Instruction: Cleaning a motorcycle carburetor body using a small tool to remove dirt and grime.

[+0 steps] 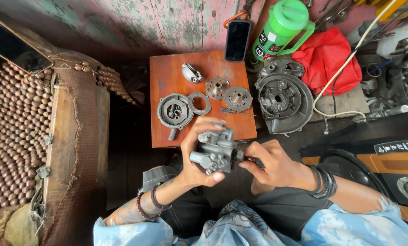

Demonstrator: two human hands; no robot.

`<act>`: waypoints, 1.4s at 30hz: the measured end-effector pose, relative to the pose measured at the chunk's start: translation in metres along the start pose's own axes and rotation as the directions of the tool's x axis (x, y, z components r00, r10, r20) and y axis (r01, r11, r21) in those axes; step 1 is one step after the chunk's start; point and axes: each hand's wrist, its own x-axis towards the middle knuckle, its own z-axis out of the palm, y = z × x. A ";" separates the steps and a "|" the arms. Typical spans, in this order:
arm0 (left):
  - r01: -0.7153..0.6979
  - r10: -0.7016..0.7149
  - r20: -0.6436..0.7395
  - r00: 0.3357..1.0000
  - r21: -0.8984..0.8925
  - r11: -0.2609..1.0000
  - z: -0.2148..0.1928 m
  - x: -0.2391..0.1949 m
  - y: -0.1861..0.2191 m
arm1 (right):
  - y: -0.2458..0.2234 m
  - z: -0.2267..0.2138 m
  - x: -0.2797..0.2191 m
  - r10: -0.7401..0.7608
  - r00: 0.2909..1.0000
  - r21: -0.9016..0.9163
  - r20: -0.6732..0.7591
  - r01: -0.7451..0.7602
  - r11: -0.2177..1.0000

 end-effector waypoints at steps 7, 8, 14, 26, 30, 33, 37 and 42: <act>0.085 -0.090 -0.069 0.994 -0.076 0.993 -0.003 0.002 -0.016 | 0.009 -0.008 0.010 0.083 0.983 0.041 0.161 -0.091 0.995; 0.106 -0.112 -0.068 0.991 -0.083 0.991 -0.003 0.002 -0.017 | 0.009 -0.010 0.010 0.136 0.968 0.048 0.209 -0.149 0.988; 0.437 -0.527 -0.076 0.847 -0.467 0.769 0.009 -0.011 -0.020 | 0.011 -0.044 0.025 0.336 0.931 0.012 0.140 -0.341 0.940; 0.519 -0.615 -0.050 0.787 -0.486 0.703 0.004 -0.011 -0.032 | 0.003 -0.026 0.009 0.292 0.946 0.083 0.139 -0.305 0.949; 0.373 -0.420 -0.047 0.906 -0.379 0.847 0.004 0.001 -0.023 | 0.015 -0.021 0.002 0.244 0.968 0.010 0.048 -0.245 0.969; 0.330 -0.383 -0.058 0.922 -0.401 0.855 0.004 0.002 -0.016 | 0.006 -0.014 0.005 0.152 0.988 -0.002 0.018 -0.152 0.988; 0.334 -0.385 -0.039 0.922 -0.425 0.842 0.003 0.001 -0.020 | 0.008 -0.017 0.012 0.082 0.997 0.034 0.001 -0.082 0.996; 0.326 -0.358 -0.016 0.933 -0.378 0.867 0.004 -0.002 -0.024 | 0.016 -0.015 0.014 0.080 0.995 -0.017 -0.060 -0.081 0.997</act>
